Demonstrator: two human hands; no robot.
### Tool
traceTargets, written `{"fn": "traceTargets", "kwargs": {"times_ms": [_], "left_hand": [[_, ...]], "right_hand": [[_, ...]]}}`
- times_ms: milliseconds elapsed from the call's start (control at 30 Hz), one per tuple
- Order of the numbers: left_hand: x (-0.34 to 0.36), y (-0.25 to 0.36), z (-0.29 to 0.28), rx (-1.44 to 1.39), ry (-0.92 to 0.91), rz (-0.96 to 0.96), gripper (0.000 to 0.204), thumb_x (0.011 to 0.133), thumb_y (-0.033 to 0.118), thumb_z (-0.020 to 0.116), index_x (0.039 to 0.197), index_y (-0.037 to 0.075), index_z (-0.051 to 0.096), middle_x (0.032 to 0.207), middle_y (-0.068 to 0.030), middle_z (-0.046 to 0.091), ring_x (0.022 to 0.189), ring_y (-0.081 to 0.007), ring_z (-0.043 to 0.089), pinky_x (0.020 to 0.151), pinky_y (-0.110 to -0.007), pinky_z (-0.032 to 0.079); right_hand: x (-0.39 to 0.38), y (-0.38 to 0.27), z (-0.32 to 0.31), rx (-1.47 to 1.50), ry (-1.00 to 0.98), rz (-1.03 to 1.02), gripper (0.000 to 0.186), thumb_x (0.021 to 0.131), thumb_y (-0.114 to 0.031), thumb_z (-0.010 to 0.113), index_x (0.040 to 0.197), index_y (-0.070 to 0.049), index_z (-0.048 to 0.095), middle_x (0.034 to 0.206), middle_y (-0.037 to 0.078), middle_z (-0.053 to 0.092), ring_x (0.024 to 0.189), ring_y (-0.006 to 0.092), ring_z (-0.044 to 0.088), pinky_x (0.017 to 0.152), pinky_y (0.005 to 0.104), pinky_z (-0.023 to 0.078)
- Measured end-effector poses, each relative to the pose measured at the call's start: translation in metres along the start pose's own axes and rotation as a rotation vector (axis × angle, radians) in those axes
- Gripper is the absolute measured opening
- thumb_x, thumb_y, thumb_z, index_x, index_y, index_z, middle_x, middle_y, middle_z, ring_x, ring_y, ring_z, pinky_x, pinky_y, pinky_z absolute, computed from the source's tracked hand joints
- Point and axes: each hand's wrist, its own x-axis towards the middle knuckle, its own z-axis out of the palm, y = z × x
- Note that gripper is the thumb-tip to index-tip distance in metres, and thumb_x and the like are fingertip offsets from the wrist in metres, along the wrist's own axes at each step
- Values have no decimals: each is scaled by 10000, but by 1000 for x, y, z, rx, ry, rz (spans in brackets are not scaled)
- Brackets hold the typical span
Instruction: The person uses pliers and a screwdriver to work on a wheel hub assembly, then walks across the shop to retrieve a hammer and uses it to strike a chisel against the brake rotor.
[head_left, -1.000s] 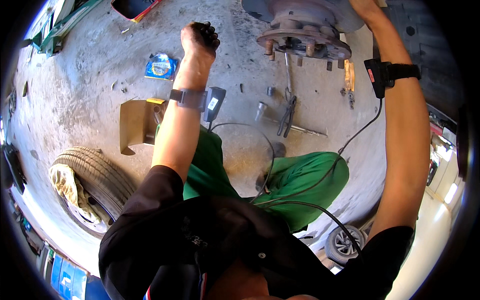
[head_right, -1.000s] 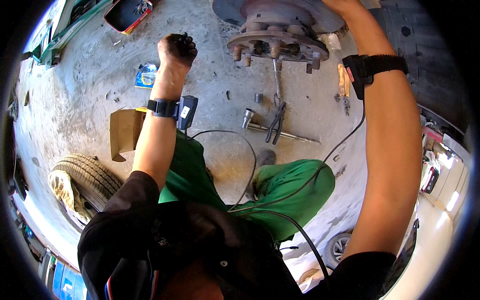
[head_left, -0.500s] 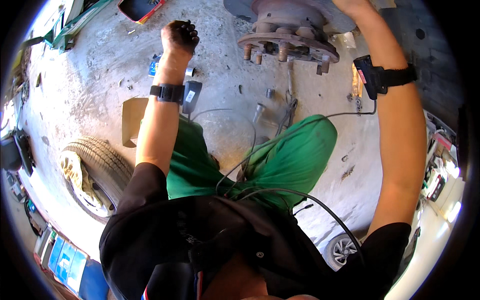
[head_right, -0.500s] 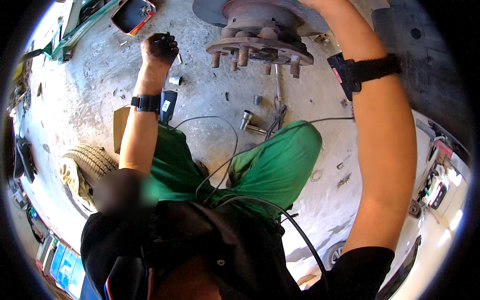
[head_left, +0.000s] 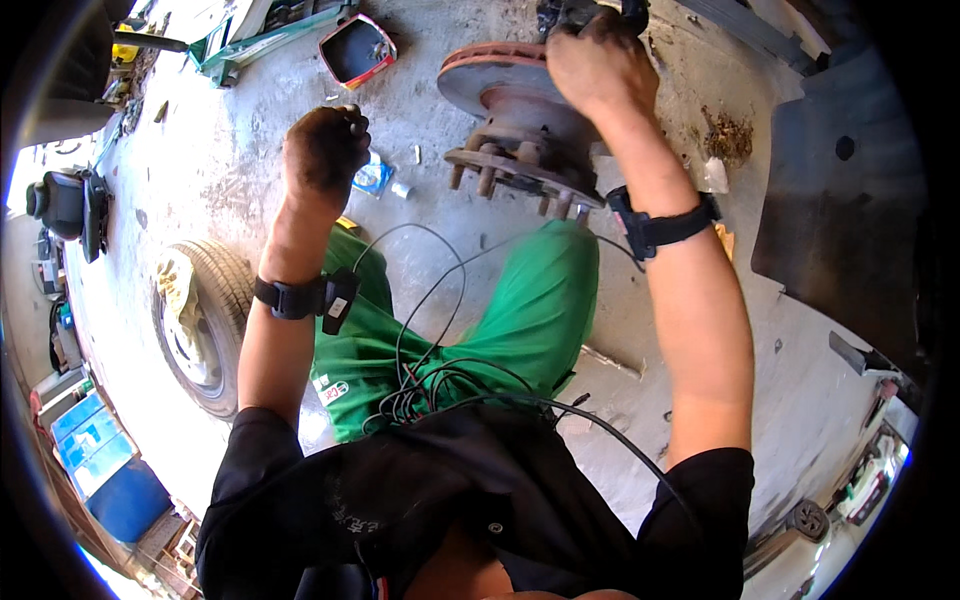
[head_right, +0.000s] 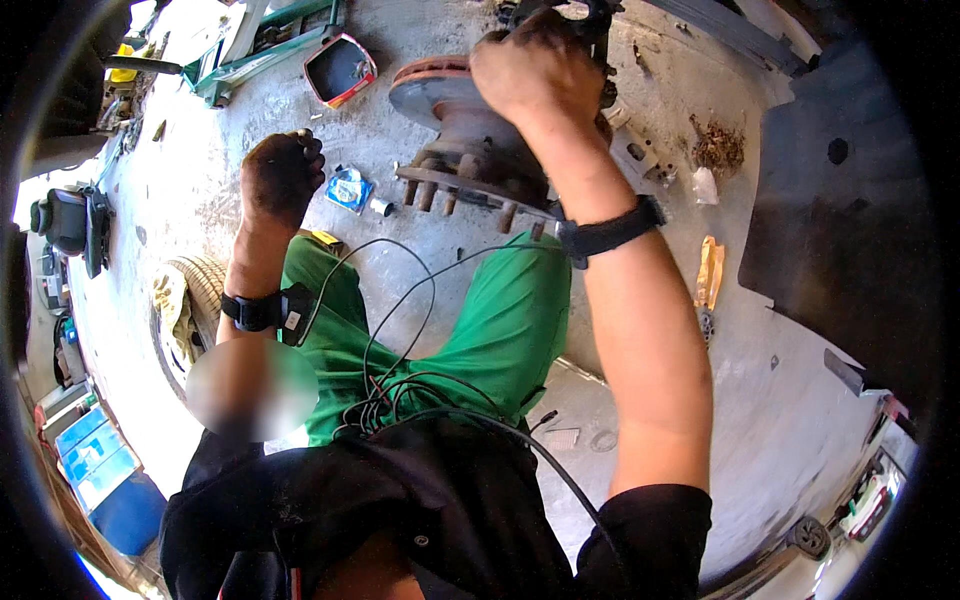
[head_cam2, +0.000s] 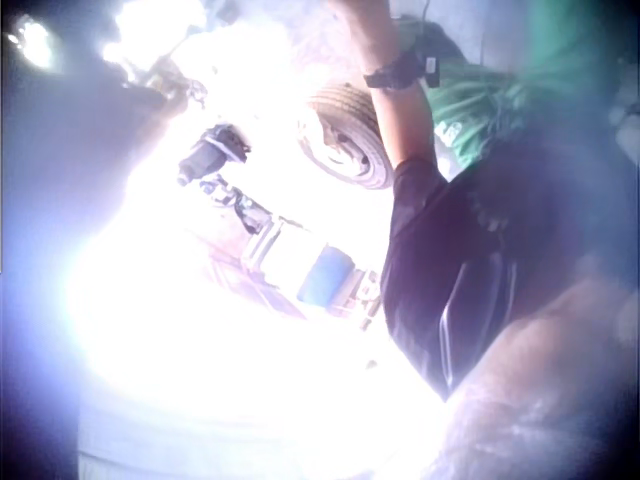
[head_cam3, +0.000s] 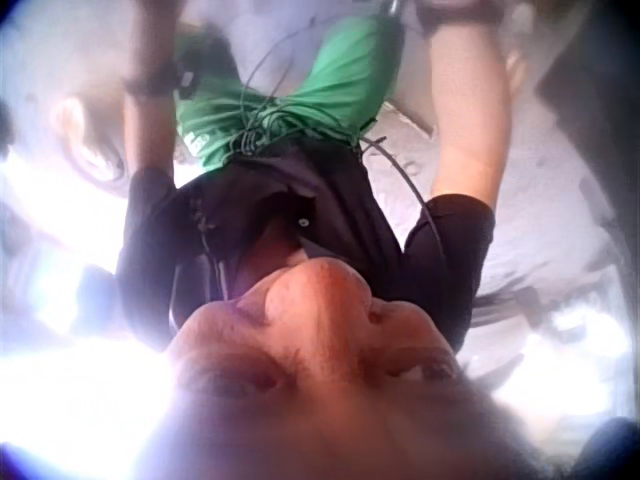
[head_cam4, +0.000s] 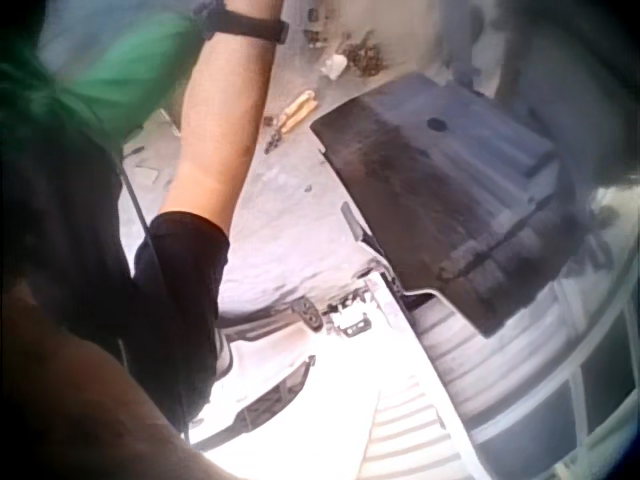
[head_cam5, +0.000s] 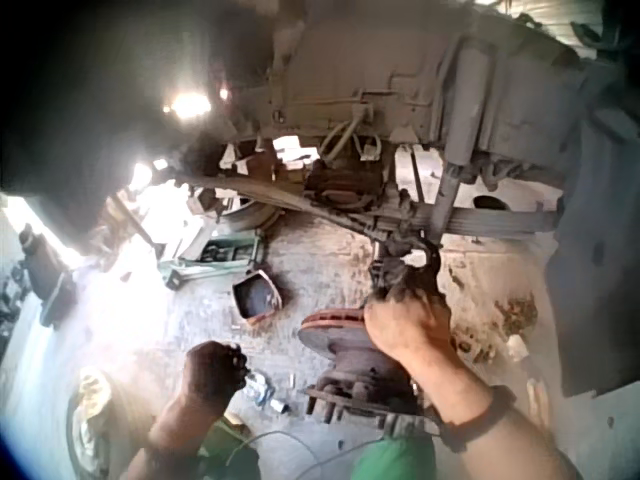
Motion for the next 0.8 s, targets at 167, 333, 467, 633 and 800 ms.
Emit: {"fn": "traceTargets", "kwargs": {"times_ms": [167, 333, 467, 633, 800], "left_hand": [[-15, 9, 46, 60, -91, 13, 194, 866, 229, 503, 901, 50, 570, 789, -56, 552, 694, -184, 499, 639, -279, 407], [-23, 16, 64, 162, -98, 40, 206, 872, 235, 501, 922, 48, 571, 816, -55, 570, 728, -176, 509, 658, -275, 396], [-31, 28, 58, 240, -90, 77, 213, 883, 235, 493, 934, 45, 573, 830, -46, 580, 721, -157, 515, 663, -280, 397], [-17, 13, 66, 698, 66, 340, 262, 891, 258, 528, 997, 41, 628, 897, -88, 615, 790, -189, 588, 657, -283, 455], [42, -7, 84, 1051, 134, 285, 412, 932, 366, 468, 1218, 76, 535, 1199, -63, 554, 1134, -197, 495, 947, -342, 362]], "right_hand": [[-6, -11, -17, 310, 47, 125, 456, 753, -282, 510, 1111, -14, 601, 1140, 238, 605, 1042, 386, 595, 912, 430, 472], [-8, 7, -5, 299, 144, 93, 386, 768, -279, 508, 1035, -17, 603, 1033, 227, 642, 947, 394, 622, 826, 460, 505], [-9, 23, 7, 383, 210, 79, 354, 775, -269, 508, 996, -11, 608, 984, 234, 647, 906, 395, 630, 792, 467, 514], [-11, 28, 8, 349, 275, 94, 311, 766, -235, 517, 946, -1, 614, 939, 239, 648, 866, 398, 632, 768, 463, 519], [-8, 23, 10, 311, 346, 69, 289, 766, -241, 513, 897, -3, 612, 889, 222, 652, 822, 392, 636, 704, 482, 517]]}}
